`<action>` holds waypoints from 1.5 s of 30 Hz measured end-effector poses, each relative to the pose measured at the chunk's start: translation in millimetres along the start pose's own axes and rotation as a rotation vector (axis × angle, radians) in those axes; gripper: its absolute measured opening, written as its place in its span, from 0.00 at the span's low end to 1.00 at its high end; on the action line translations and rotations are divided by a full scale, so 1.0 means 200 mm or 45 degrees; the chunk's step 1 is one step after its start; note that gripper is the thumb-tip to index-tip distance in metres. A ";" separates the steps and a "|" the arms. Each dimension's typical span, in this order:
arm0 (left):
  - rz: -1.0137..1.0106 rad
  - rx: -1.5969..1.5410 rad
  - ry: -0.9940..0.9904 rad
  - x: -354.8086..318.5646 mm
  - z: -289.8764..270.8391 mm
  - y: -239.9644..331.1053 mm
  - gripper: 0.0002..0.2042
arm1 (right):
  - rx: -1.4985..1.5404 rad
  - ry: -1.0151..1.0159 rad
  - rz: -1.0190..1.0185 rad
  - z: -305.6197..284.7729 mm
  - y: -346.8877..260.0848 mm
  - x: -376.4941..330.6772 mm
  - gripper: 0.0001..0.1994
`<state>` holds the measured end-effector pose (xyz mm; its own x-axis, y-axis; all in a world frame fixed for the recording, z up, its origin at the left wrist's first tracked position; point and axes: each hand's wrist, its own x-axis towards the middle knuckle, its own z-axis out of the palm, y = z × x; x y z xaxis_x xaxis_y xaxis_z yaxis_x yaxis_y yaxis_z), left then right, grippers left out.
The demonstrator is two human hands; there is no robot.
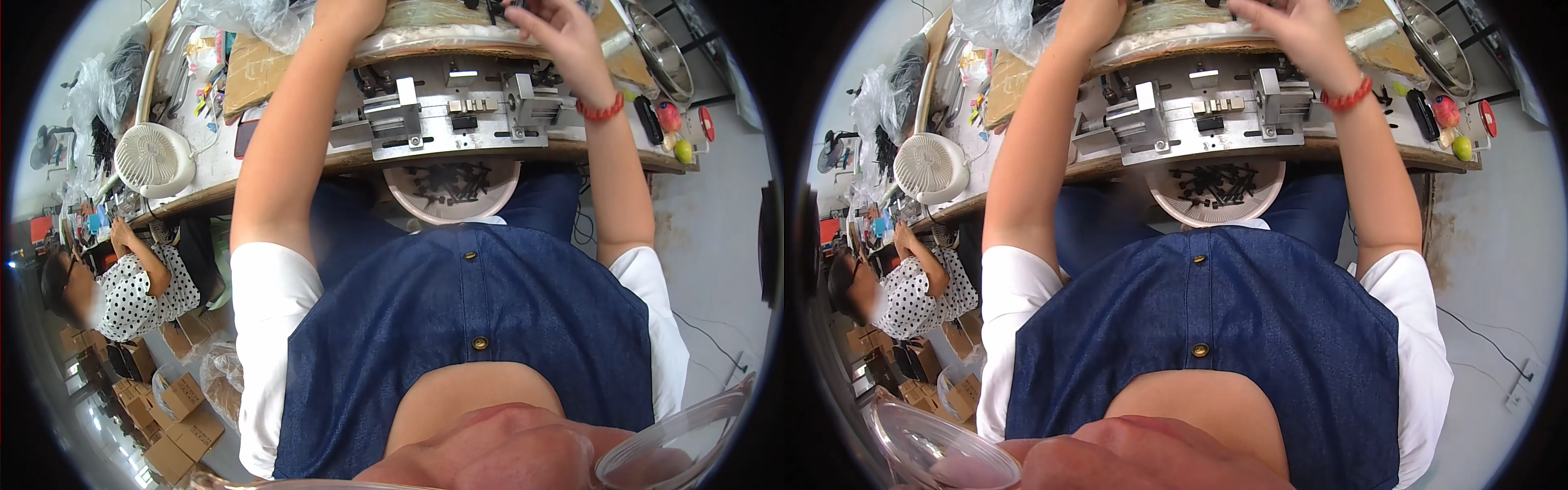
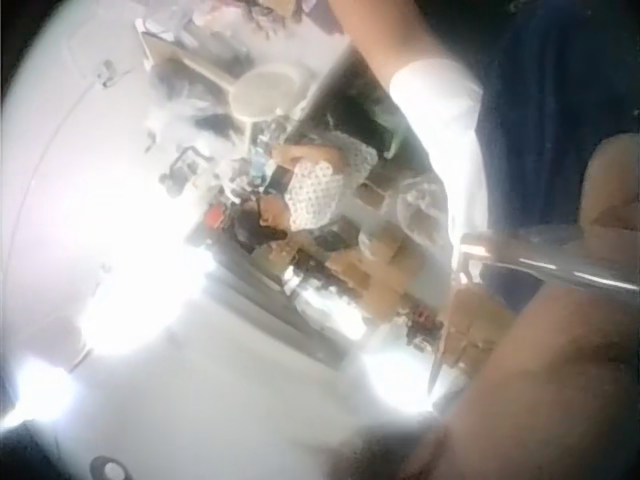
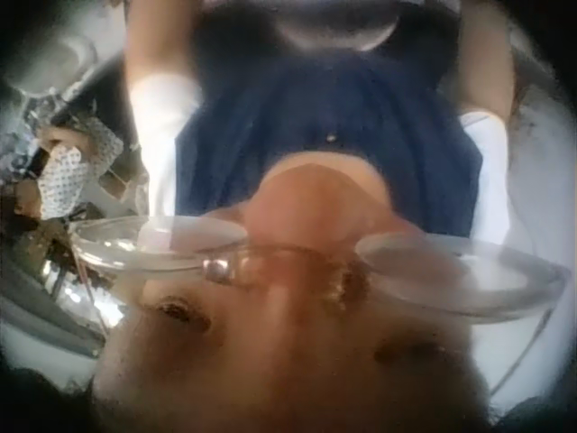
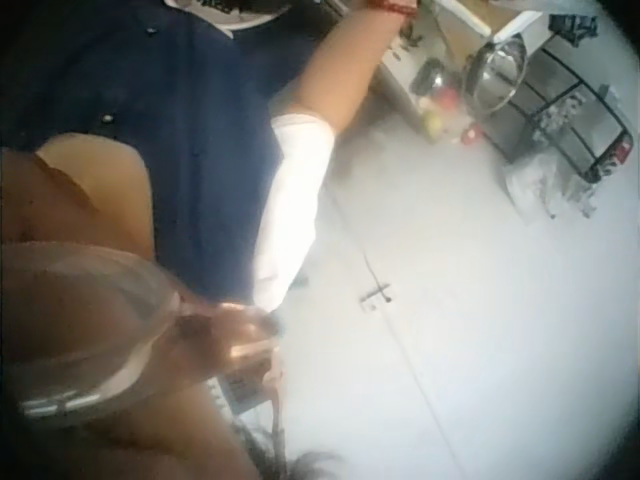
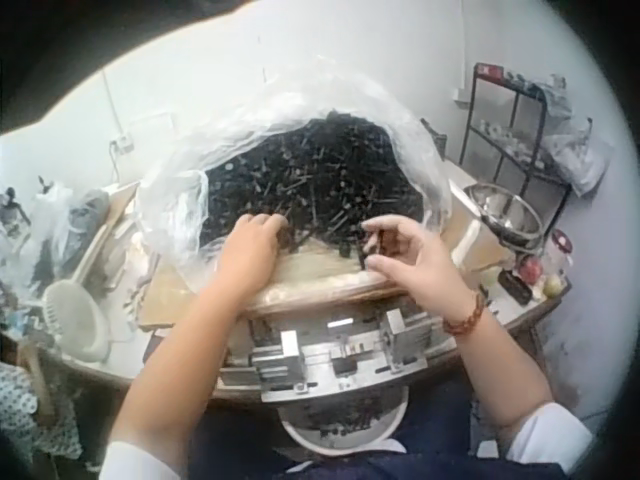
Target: The person pours small black plastic components from a bowl into a cardboard box, then transfers them to a plastic bag. They proceed to use a metal jig on the table to process the components one by one, placing the finished items into a bowl below.
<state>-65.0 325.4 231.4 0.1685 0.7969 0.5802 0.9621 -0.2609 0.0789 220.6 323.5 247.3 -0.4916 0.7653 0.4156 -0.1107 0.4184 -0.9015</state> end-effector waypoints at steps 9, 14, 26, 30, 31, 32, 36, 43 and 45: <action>0.031 -0.564 -0.077 -0.05 -0.08 0.24 0.09 | -0.775 -0.239 -0.184 0.24 0.12 -0.62 0.12; -0.220 -0.880 0.006 -0.07 -0.07 0.30 0.12 | -1.091 -0.211 -0.378 0.28 0.20 -0.63 0.13; -0.448 -1.456 0.286 -0.20 -0.16 0.25 0.09 | -1.285 -0.224 -0.511 0.28 0.25 -0.63 0.15; -0.459 -1.422 0.275 -0.40 -0.20 0.37 0.14 | -1.141 -0.181 -0.563 0.22 0.18 -0.53 0.18; -0.456 -1.382 0.209 -0.46 -0.23 0.41 0.17 | -1.121 -0.120 -0.568 0.17 0.16 -0.47 0.19; -0.423 -1.320 0.164 -0.55 -0.23 0.45 0.17 | -1.187 -0.021 -0.608 0.13 0.15 -0.39 0.17; -0.232 -1.078 0.051 -0.76 -0.19 0.65 0.15 | -1.458 0.270 -0.269 0.02 0.09 0.07 0.09; -0.206 -0.851 -0.035 -0.86 0.01 0.72 0.13 | -1.118 0.343 -0.047 -0.13 0.34 0.42 0.11; -0.234 -0.798 -0.054 -0.87 0.05 0.72 0.12 | -0.618 0.419 0.037 -0.15 0.28 0.40 0.10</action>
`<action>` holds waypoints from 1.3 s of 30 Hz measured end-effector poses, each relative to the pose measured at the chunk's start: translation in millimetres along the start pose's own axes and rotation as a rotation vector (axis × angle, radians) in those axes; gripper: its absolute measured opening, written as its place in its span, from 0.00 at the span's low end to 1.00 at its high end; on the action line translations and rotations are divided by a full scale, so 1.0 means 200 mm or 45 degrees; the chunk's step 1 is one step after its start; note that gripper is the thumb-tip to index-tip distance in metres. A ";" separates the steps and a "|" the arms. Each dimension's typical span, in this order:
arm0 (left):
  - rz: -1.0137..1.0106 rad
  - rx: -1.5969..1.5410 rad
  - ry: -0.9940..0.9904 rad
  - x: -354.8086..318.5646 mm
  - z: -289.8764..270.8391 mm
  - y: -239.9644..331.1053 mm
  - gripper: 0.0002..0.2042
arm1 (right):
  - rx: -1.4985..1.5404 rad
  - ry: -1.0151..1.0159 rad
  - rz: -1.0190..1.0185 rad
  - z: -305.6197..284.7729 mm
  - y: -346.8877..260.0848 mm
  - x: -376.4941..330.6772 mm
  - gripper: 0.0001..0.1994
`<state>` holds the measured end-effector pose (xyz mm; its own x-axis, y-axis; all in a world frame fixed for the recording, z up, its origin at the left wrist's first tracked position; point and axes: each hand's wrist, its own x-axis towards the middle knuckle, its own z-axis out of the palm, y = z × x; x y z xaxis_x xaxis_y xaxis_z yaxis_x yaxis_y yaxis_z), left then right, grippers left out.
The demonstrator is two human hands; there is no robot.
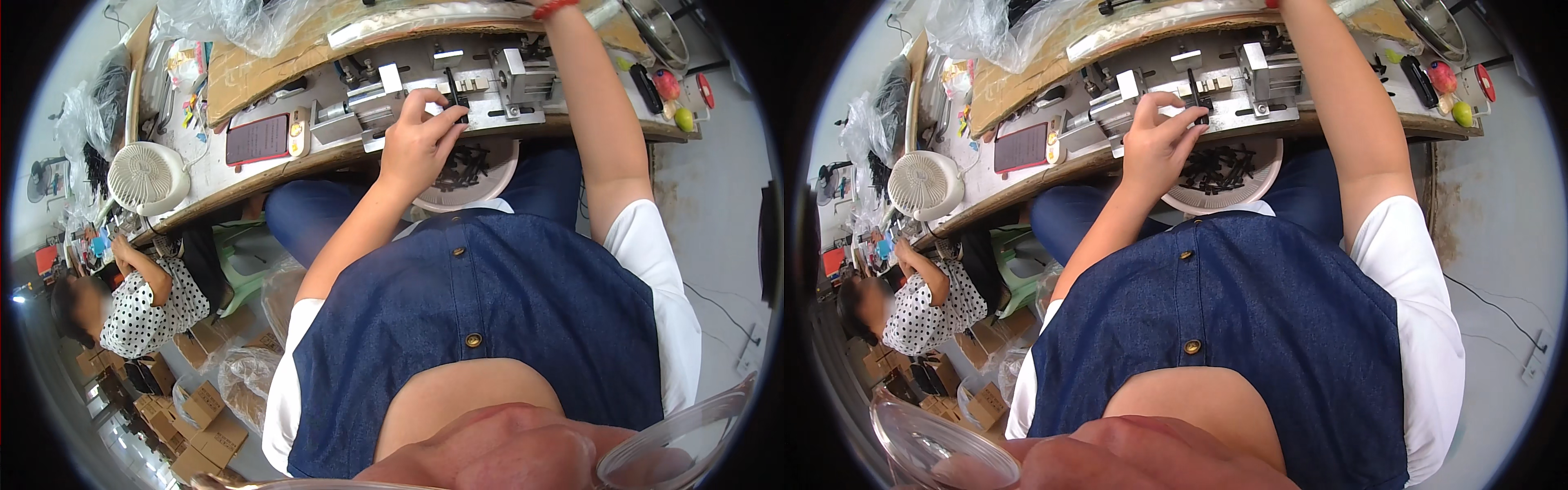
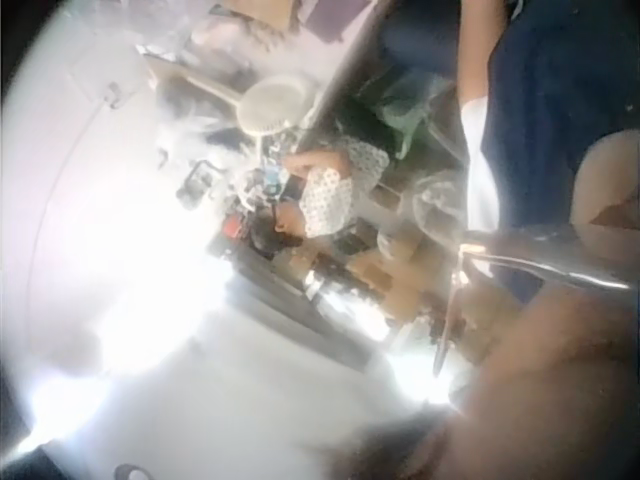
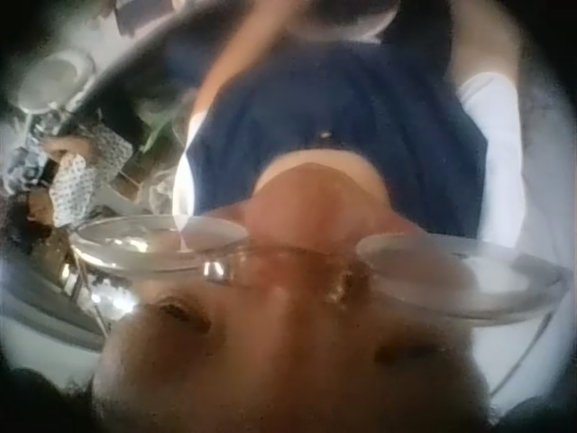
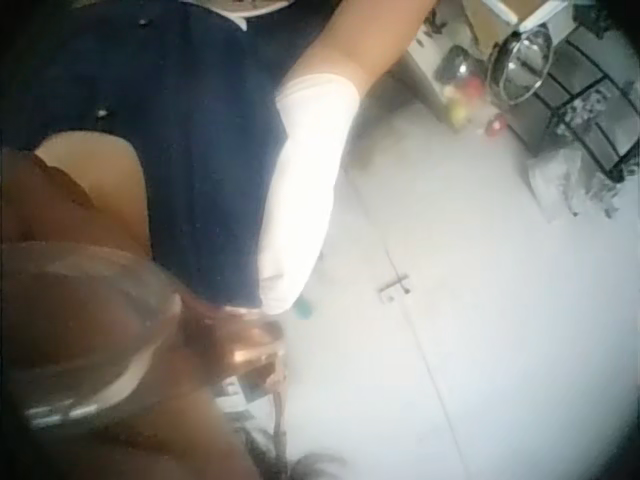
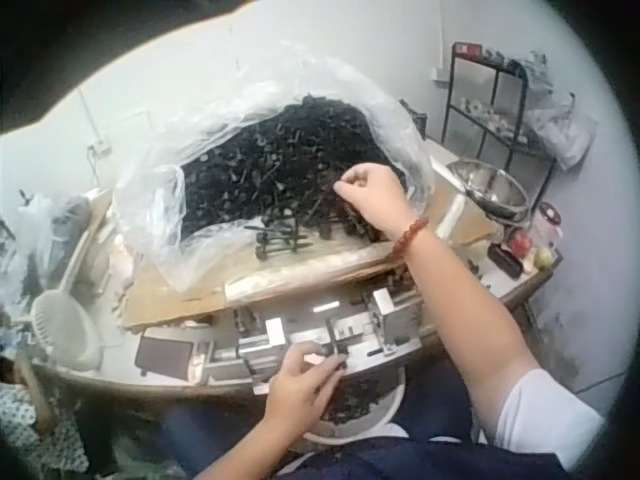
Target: The person pours small black plastic components from a bowl into a cardboard box, then transfers them to a plastic bag. They proceed to use a metal jig on the table to process the components one by one, placing the finished items into a bowl below.
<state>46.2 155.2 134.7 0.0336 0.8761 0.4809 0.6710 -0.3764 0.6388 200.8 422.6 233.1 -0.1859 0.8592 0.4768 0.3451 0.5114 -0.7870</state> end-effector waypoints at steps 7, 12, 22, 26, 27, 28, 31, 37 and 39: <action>0.080 0.095 0.016 -0.01 0.05 -0.03 0.11 | 0.925 -0.012 -0.112 -0.13 -0.24 -0.28 0.11; 0.066 0.148 -0.012 0.00 0.03 0.00 0.14 | 0.838 -0.026 -0.027 -0.16 -0.27 -0.53 0.09; 0.451 0.407 0.291 0.33 -0.23 -0.04 0.12 | -0.200 -0.442 -0.522 -0.12 -0.28 -1.08 0.11; 0.428 0.612 0.124 0.66 -0.38 -0.15 0.09 | -0.411 -0.489 -0.559 -0.05 -0.21 -1.15 0.11; 0.346 0.582 0.042 0.71 -0.40 -0.18 0.10 | -0.477 -0.493 -0.599 -0.03 -0.19 -1.15 0.11; 0.263 0.552 -0.039 0.74 -0.42 -0.21 0.10 | -0.544 -0.497 -0.638 -0.01 -0.17 -1.15 0.11; 0.170 0.493 -0.175 0.79 -0.46 -0.19 0.10 | -0.682 -0.475 -0.727 0.01 -0.13 -1.13 0.11; 0.005 -0.101 -0.017 0.67 -0.48 -0.08 0.10 | -0.659 -0.455 -0.756 0.00 -0.14 -1.11 0.10; -0.243 -0.161 0.039 0.57 -0.48 0.10 0.09 | -0.544 -0.426 -0.762 -0.04 -0.17 -1.02 0.09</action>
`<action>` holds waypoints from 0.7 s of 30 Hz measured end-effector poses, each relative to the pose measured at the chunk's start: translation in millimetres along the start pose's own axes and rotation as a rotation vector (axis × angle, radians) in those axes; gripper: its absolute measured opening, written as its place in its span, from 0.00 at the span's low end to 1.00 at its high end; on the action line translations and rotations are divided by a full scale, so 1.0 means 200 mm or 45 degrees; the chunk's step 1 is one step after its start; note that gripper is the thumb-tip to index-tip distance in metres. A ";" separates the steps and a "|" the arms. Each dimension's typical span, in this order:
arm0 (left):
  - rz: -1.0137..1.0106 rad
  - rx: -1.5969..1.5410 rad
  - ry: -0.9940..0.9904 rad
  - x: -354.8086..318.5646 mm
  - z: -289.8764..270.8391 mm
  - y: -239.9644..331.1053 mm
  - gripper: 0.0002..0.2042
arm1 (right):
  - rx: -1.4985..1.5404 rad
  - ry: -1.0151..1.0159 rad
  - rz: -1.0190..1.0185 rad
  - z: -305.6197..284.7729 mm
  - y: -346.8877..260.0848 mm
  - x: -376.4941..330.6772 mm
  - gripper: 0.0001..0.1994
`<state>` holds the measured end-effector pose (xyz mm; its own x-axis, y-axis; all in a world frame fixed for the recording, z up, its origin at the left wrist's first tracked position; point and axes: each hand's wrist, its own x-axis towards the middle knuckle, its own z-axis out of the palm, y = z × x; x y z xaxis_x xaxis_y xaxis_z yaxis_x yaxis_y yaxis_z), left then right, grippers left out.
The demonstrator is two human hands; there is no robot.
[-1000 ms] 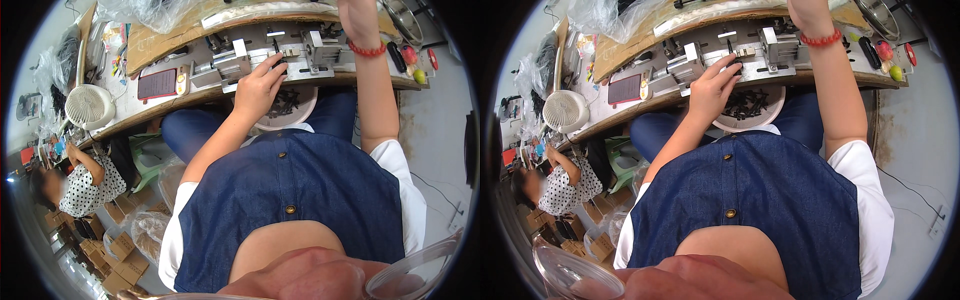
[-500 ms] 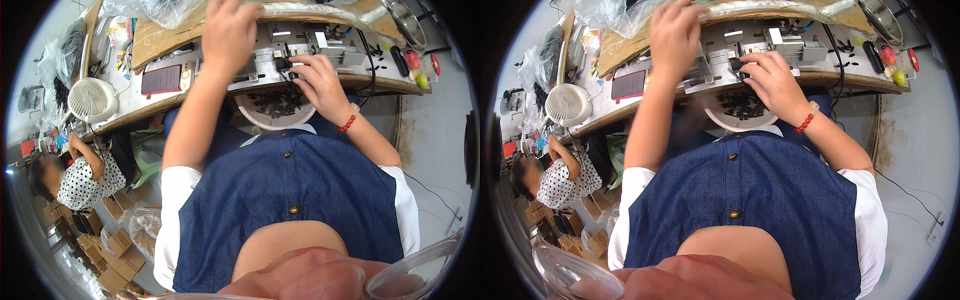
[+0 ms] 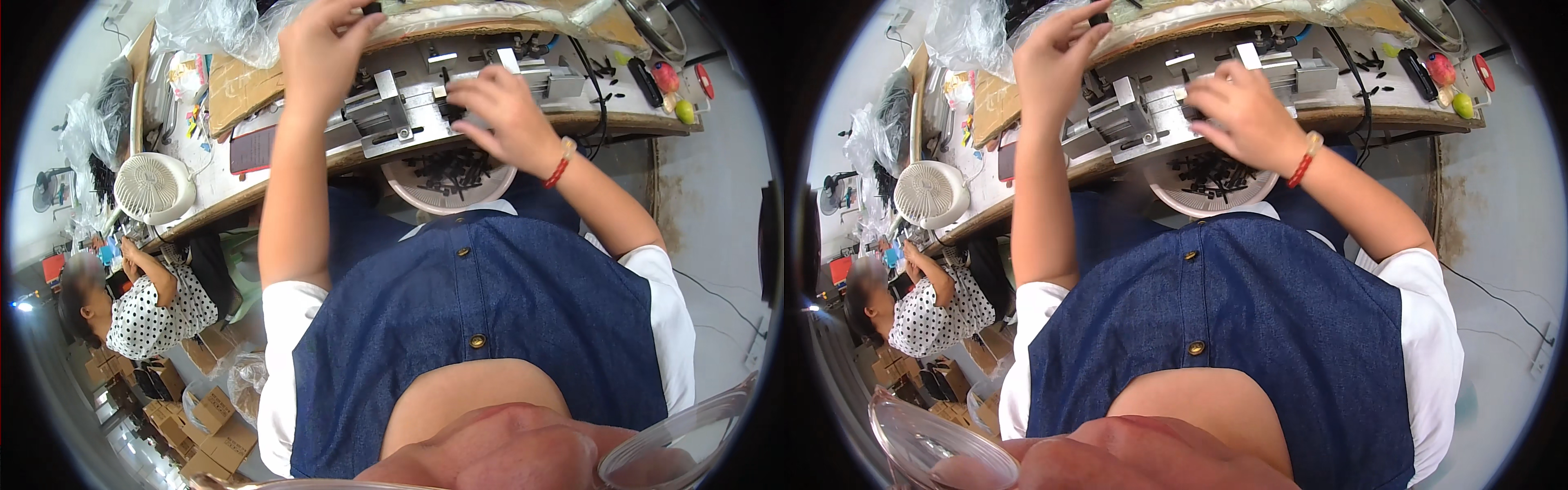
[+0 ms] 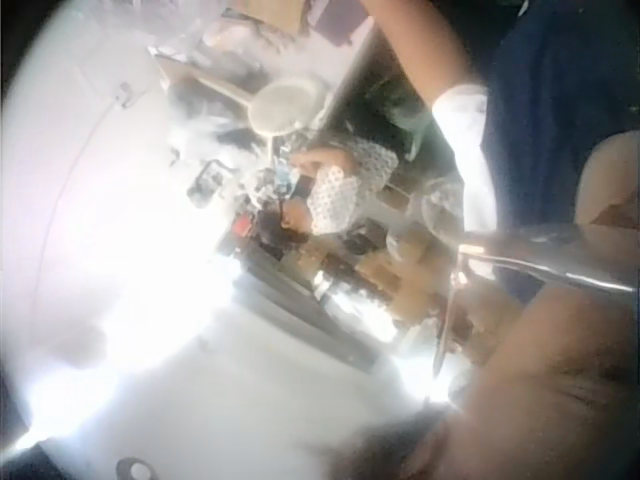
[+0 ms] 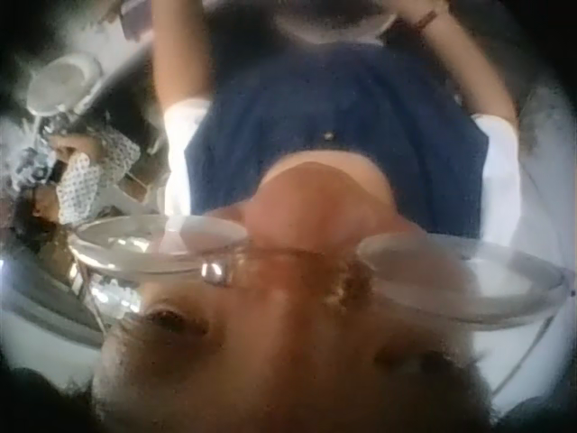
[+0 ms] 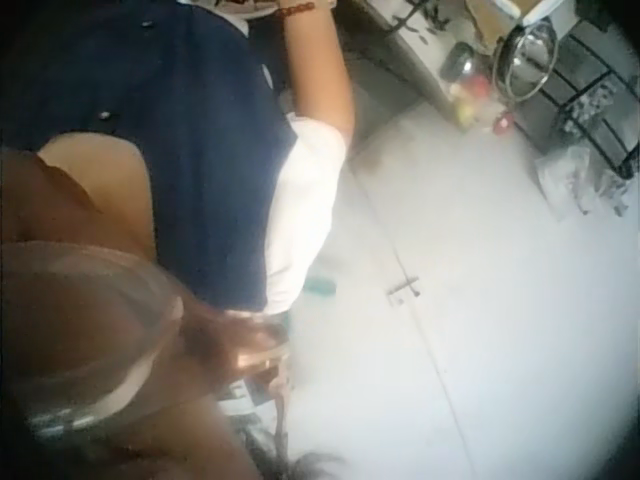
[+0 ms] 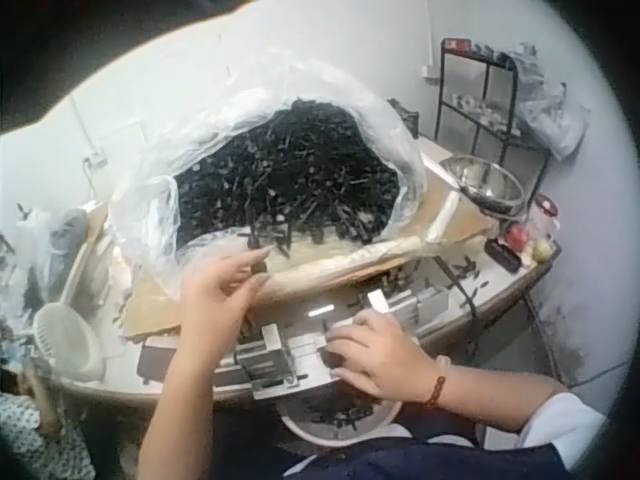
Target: The person pours small black plastic components from a bowl into a cardboard box, then transfers them to a plastic bag. They proceed to use a metal jig on the table to process the components one by one, placing the finished items into a bowl below.
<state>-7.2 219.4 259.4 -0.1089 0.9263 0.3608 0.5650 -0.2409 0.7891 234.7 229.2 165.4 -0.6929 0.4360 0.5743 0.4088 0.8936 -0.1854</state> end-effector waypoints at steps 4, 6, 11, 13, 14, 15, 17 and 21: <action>0.469 0.049 0.098 -0.28 0.18 -0.12 0.12 | -0.180 0.275 0.104 -0.16 0.23 0.25 0.08; 0.440 0.010 0.053 -0.43 0.29 -0.14 0.13 | -0.184 0.281 0.220 -0.20 0.33 0.38 0.10; 0.317 0.117 0.030 -0.56 0.44 -0.26 0.09 | -0.268 -0.015 0.446 -0.13 0.55 0.52 0.09; 0.318 0.159 0.019 -0.55 0.47 -0.30 0.09 | -0.358 0.069 0.313 -0.11 0.56 0.53 0.06; 0.286 0.176 -0.008 -0.55 0.46 -0.29 0.09 | -0.399 0.092 0.256 -0.11 0.56 0.53 0.06; 0.304 0.179 0.008 -0.55 0.47 -0.30 0.09 | -0.440 0.115 0.198 -0.10 0.56 0.53 0.06; 0.339 0.187 0.040 -0.55 0.49 -0.32 0.08 | -0.341 0.171 0.098 -0.08 0.62 0.53 0.06; 0.379 0.267 0.012 -0.55 0.49 -0.30 0.10 | -0.107 0.326 0.040 -0.11 0.62 0.53 0.06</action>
<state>51.1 160.1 122.5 0.0790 0.8215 0.5648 0.7285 -0.4343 0.5298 225.7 383.4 220.3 -0.5105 0.4131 0.7542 0.4832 0.8633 -0.1457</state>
